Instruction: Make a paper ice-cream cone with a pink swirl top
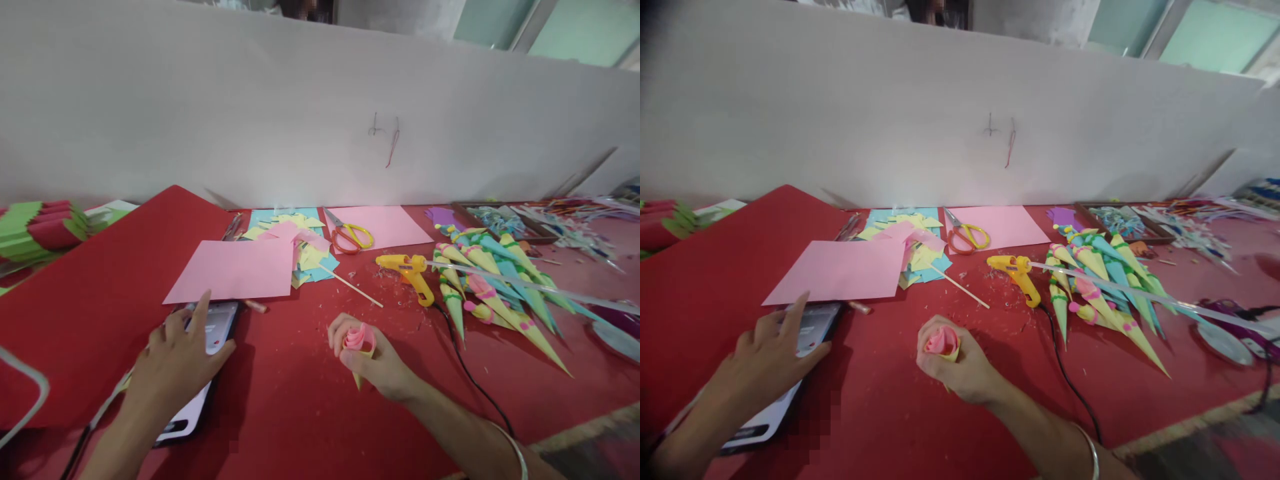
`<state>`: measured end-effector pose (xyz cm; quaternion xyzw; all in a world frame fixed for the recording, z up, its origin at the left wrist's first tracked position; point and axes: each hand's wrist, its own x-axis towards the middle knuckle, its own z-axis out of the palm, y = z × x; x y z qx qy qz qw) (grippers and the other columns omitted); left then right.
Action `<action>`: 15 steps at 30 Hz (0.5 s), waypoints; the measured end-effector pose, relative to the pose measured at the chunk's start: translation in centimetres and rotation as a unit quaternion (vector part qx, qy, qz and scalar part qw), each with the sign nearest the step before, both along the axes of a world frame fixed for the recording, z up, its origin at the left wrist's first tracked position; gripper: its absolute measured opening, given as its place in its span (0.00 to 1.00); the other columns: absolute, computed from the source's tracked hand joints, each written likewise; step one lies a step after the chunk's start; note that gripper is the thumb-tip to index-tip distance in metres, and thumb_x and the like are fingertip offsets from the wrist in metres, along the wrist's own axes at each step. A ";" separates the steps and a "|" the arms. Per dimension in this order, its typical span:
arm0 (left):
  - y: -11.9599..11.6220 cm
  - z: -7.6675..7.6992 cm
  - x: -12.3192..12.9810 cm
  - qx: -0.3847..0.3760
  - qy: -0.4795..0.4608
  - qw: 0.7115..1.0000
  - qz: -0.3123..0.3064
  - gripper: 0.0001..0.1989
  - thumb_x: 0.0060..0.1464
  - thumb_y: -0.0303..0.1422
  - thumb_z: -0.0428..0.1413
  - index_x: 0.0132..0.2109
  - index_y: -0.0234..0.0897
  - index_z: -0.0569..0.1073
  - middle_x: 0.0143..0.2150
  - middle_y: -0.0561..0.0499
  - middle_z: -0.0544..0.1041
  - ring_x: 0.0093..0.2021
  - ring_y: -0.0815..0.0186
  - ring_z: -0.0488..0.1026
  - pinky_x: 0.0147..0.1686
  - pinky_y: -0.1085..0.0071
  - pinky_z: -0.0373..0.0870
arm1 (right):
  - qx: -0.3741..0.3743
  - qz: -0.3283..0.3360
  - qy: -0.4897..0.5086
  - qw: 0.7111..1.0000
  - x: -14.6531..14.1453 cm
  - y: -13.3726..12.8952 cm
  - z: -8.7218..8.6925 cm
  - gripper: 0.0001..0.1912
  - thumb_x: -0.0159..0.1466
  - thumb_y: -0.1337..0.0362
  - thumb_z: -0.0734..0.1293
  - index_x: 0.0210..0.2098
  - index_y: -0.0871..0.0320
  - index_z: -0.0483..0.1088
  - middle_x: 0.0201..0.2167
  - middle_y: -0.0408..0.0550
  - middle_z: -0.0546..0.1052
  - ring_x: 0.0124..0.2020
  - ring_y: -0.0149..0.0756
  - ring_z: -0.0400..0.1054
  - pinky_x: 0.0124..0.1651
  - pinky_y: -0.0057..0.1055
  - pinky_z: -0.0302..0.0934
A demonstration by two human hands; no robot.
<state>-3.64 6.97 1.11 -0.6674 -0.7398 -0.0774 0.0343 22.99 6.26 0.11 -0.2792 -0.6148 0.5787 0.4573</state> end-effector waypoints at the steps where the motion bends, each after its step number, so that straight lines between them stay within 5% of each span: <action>1: 0.0 0.0 -0.1 -0.016 0.021 1.000 0.004 0.34 0.51 0.43 0.43 0.61 0.29 0.48 0.51 0.28 0.61 0.44 0.35 0.65 0.32 0.48 0.64 | 0.002 0.003 -0.001 1.000 0.0 0.0 0.1 0.13 0.56 0.55 0.63 0.23 0.57 0.60 0.27 0.43 0.61 0.30 0.31 0.57 0.34 0.31 0.54; 4: -0.3 0.8 0.3 -0.049 0.096 0.994 0.018 0.34 0.52 0.44 0.41 0.61 0.28 0.46 0.51 0.31 0.61 0.40 0.40 0.69 0.31 0.52 0.66 | 0.004 0.006 -0.002 1.000 0.0 0.0 0.1 0.13 0.55 0.55 0.63 0.23 0.57 0.60 0.27 0.43 0.61 0.30 0.31 0.57 0.35 0.31 0.54; 9: -1.5 1.7 4.3 0.054 0.127 0.990 -0.037 0.28 0.54 0.43 0.44 0.58 0.32 0.55 0.55 0.32 0.58 0.48 0.40 0.63 0.44 0.46 0.60 | -0.004 -0.006 -0.004 1.000 -0.1 0.0 -0.1 0.12 0.55 0.56 0.64 0.24 0.57 0.59 0.29 0.44 0.61 0.30 0.31 0.57 0.35 0.30 0.55; 12: -2.2 1.3 8.1 -0.012 -0.033 0.978 -0.207 0.25 0.52 0.43 0.48 0.55 0.37 0.61 0.53 0.38 0.63 0.52 0.46 0.61 0.47 0.48 0.59 | 0.025 -0.040 -0.006 0.999 -0.1 0.1 -0.4 0.11 0.57 0.55 0.62 0.26 0.57 0.62 0.31 0.45 0.61 0.34 0.33 0.58 0.40 0.32 0.55; 15: -2.7 0.5 11.2 -0.139 -0.229 0.909 -0.320 0.21 0.50 0.43 0.52 0.50 0.41 0.64 0.48 0.45 0.68 0.47 0.55 0.66 0.46 0.57 0.64 | 0.050 -0.063 -0.021 0.997 0.0 0.1 -0.7 0.10 0.58 0.56 0.62 0.29 0.57 0.65 0.35 0.47 0.61 0.40 0.35 0.58 0.45 0.34 0.53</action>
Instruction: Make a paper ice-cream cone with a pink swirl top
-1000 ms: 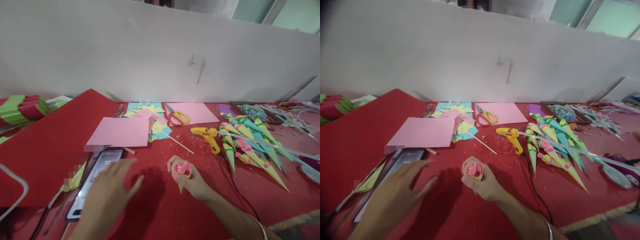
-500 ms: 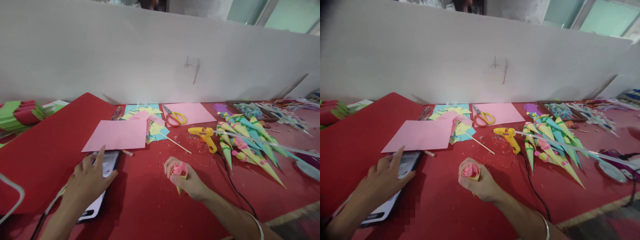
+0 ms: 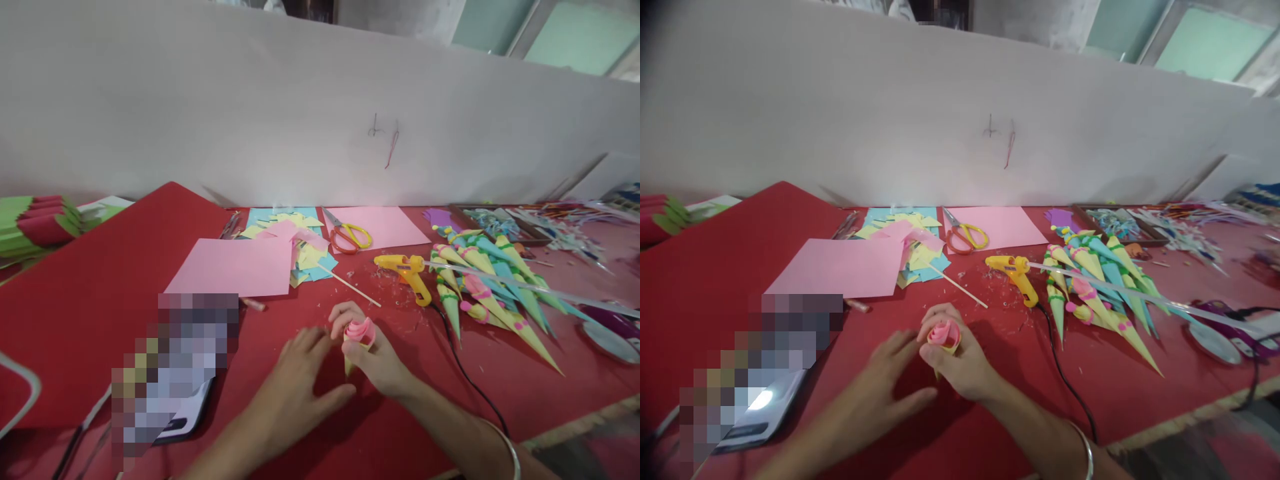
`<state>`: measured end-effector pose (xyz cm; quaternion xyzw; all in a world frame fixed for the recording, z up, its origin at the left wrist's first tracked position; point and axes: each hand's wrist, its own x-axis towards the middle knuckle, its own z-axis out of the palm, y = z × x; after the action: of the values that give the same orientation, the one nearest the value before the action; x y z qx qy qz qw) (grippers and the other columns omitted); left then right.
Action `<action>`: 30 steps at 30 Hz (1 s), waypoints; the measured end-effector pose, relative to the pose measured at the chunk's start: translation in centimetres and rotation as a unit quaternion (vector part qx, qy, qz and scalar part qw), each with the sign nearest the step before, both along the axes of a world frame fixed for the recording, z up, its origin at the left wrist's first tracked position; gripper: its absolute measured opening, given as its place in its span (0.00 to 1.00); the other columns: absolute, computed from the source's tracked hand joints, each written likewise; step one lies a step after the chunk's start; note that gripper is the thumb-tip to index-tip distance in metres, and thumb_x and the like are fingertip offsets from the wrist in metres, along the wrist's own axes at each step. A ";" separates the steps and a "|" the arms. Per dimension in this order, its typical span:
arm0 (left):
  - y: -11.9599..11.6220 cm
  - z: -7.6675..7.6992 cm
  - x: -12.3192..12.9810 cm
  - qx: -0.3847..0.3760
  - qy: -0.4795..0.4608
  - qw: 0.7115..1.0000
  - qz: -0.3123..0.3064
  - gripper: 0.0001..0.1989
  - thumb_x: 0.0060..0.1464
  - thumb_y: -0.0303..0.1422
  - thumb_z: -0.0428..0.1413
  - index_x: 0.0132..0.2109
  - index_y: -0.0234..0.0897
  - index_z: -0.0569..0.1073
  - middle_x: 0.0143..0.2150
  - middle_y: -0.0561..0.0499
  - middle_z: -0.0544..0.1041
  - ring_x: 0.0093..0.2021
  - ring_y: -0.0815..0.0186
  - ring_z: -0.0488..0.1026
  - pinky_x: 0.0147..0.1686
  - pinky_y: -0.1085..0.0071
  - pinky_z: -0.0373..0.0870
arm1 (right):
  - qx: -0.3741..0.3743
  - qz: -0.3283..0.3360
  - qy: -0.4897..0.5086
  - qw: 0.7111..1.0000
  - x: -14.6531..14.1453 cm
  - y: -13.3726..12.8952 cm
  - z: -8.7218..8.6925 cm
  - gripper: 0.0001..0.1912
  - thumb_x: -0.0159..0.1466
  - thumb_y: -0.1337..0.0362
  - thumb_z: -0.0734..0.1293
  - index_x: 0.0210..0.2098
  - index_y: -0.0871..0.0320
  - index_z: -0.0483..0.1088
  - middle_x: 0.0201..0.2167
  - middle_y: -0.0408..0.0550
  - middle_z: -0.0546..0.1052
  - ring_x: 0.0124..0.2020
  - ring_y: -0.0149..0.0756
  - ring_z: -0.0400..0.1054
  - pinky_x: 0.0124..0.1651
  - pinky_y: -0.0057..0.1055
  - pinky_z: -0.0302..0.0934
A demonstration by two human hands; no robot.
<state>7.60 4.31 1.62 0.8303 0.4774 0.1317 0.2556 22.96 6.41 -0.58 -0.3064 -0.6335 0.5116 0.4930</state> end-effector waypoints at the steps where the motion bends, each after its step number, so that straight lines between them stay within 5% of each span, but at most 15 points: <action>1: -0.1 -0.2 0.7 -0.038 -0.048 0.998 -0.011 0.19 0.51 0.40 0.52 0.50 0.40 0.64 0.47 0.46 0.70 0.45 0.58 0.67 0.45 0.60 0.65 | 0.002 -0.001 -0.004 1.000 0.0 0.0 -0.1 0.09 0.57 0.57 0.62 0.30 0.57 0.65 0.36 0.47 0.61 0.41 0.36 0.58 0.46 0.34 0.53; 8: 0.2 -0.8 1.2 -0.139 -0.225 0.962 -0.065 0.12 0.59 0.33 0.42 0.48 0.38 0.64 0.46 0.49 0.71 0.44 0.66 0.68 0.46 0.69 0.65 | -0.005 0.064 -0.001 0.998 0.4 0.0 0.5 0.14 0.55 0.54 0.65 0.35 0.57 0.68 0.36 0.47 0.63 0.41 0.36 0.59 0.47 0.35 0.53; 12: 0.0 -1.1 0.7 -0.151 -0.240 0.956 -0.071 0.12 0.60 0.33 0.40 0.45 0.37 0.65 0.44 0.50 0.72 0.42 0.67 0.68 0.45 0.70 0.65 | -0.029 0.125 0.004 0.992 0.5 0.0 1.0 0.18 0.54 0.52 0.65 0.38 0.58 0.70 0.36 0.47 0.64 0.40 0.36 0.60 0.45 0.34 0.54; 18: -0.3 -2.2 1.0 -0.133 -0.238 0.960 -0.066 0.10 0.57 0.35 0.44 0.37 0.34 0.66 0.35 0.50 0.72 0.35 0.66 0.68 0.36 0.73 0.68 | -0.032 0.097 0.018 0.995 0.1 -0.2 0.8 0.15 0.50 0.55 0.69 0.32 0.59 0.70 0.33 0.45 0.65 0.36 0.33 0.61 0.41 0.30 0.55; 25: -0.1 -2.1 1.1 -0.121 -0.199 0.969 -0.081 0.11 0.57 0.33 0.41 0.38 0.35 0.67 0.31 0.51 0.72 0.34 0.66 0.68 0.37 0.73 0.67 | -0.036 0.105 0.001 0.994 0.2 -0.3 1.1 0.10 0.51 0.60 0.70 0.28 0.60 0.71 0.32 0.45 0.66 0.35 0.31 0.62 0.42 0.31 0.56; 30: -0.2 -1.9 0.7 -0.108 -0.221 0.962 -0.118 0.10 0.55 0.31 0.44 0.41 0.36 0.67 0.40 0.48 0.72 0.39 0.65 0.68 0.40 0.73 0.67 | -0.027 0.157 0.017 0.987 0.3 -0.3 1.2 0.12 0.49 0.60 0.71 0.31 0.59 0.71 0.34 0.45 0.68 0.36 0.32 0.62 0.43 0.31 0.56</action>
<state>8.29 4.10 -0.27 0.7984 0.3192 0.2283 0.4566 23.24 6.06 0.62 -0.2077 -0.6515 0.6045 0.4085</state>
